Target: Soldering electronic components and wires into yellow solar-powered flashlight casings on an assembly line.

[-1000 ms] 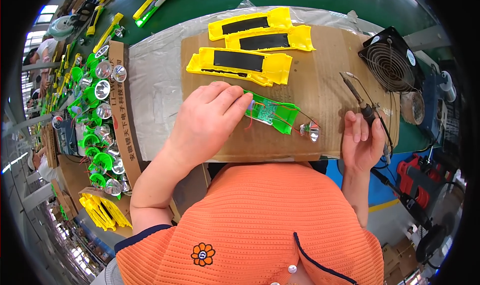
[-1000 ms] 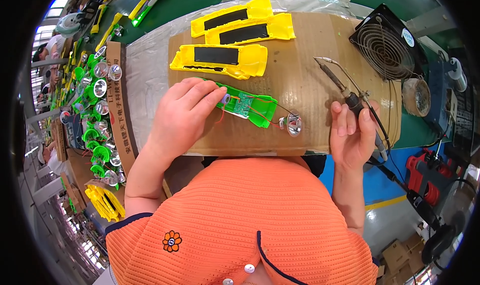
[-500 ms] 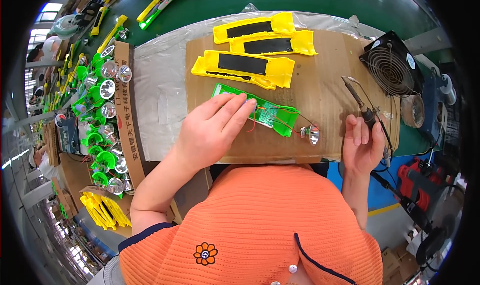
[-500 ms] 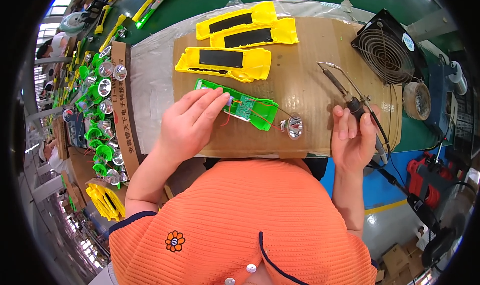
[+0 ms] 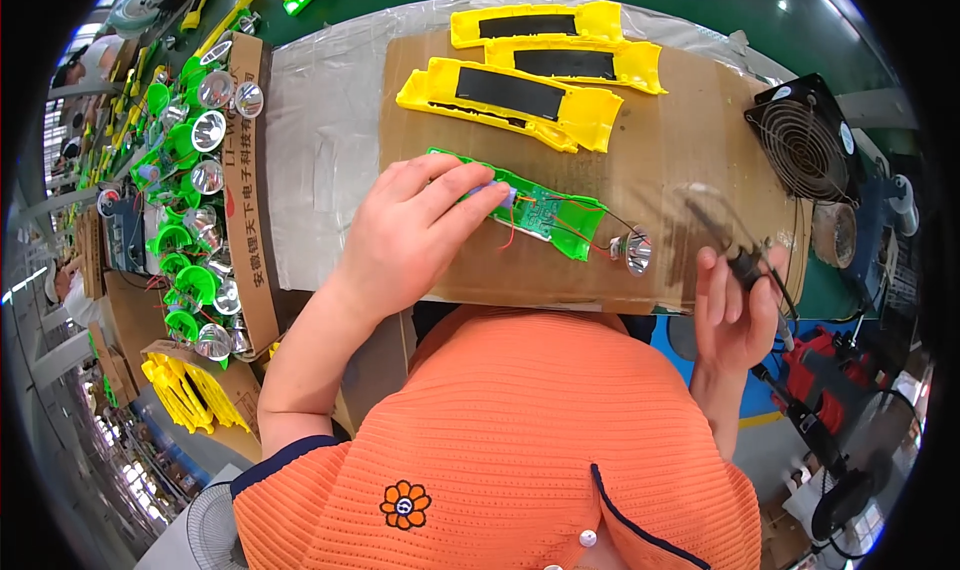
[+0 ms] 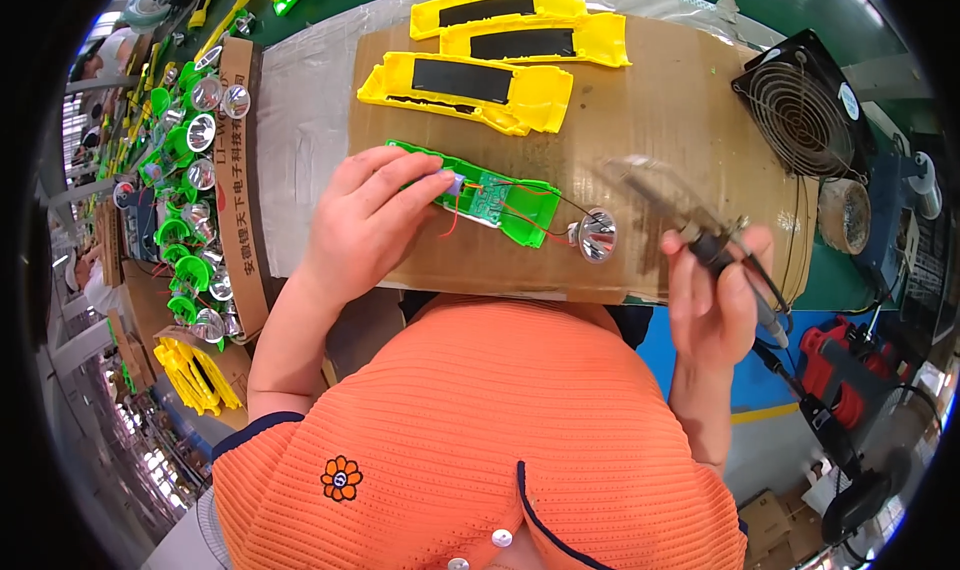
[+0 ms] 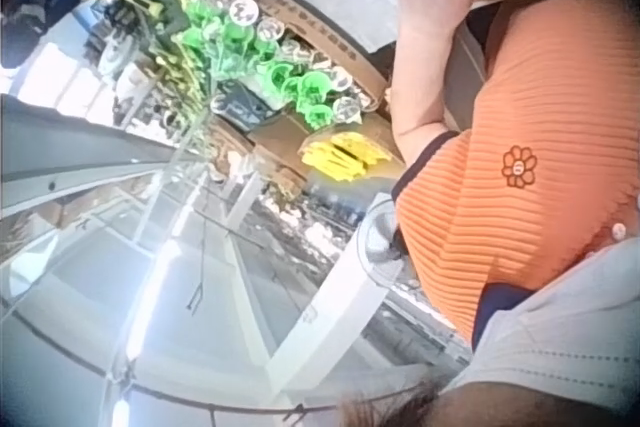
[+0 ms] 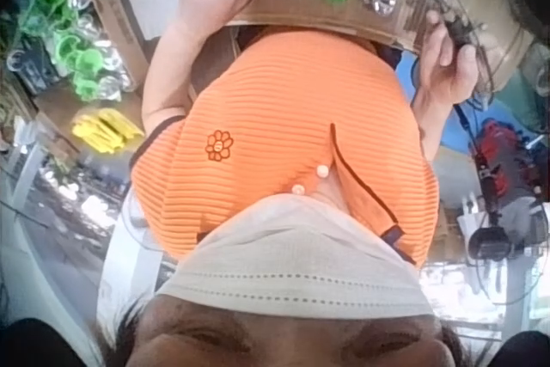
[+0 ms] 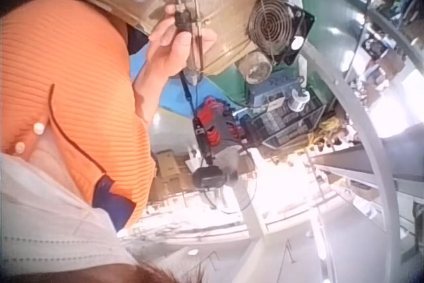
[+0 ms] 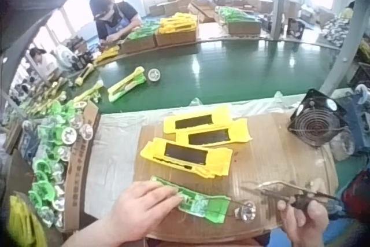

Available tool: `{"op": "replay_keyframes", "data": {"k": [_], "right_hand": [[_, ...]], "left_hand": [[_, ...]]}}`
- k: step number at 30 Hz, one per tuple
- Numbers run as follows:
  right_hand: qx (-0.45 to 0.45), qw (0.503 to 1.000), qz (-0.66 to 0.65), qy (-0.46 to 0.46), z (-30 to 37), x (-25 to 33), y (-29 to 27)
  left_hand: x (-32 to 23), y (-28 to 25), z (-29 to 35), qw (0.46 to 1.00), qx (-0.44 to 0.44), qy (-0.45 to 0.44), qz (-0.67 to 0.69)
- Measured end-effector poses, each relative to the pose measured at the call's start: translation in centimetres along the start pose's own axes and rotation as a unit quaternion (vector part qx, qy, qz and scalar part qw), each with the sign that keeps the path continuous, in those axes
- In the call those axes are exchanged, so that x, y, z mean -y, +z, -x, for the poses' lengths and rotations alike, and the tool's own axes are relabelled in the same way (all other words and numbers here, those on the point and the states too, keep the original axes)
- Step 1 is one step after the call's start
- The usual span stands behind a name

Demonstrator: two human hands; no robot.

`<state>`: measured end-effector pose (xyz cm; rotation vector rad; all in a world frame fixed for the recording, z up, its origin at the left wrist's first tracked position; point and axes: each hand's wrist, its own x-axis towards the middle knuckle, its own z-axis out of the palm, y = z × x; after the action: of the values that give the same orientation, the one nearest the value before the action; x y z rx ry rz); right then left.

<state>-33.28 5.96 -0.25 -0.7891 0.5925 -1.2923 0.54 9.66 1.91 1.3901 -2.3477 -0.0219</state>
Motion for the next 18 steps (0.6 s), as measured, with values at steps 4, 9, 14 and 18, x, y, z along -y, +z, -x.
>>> {"op": "replay_keyframes", "data": {"k": [4,9,14,18], "right_hand": [[0.055,0.991,0.107,0.061,0.9,0.1,1.4],[0.061,0.983,0.153,0.082,0.7,-0.4,2.1],[0.054,0.984,0.138,0.094,0.5,-1.2,1.6],[0.012,0.988,0.116,0.104,0.7,-1.3,2.3]], "left_hand": [[-1.0,-0.8,-1.0,0.997,-0.013,-0.012,0.075],[-0.4,1.1,-1.3,0.973,-0.014,-0.018,0.23],[0.1,1.4,-1.5,0.96,-0.011,-0.049,0.275],[-0.2,1.1,-2.0,0.967,-0.003,-0.036,0.254]]}}
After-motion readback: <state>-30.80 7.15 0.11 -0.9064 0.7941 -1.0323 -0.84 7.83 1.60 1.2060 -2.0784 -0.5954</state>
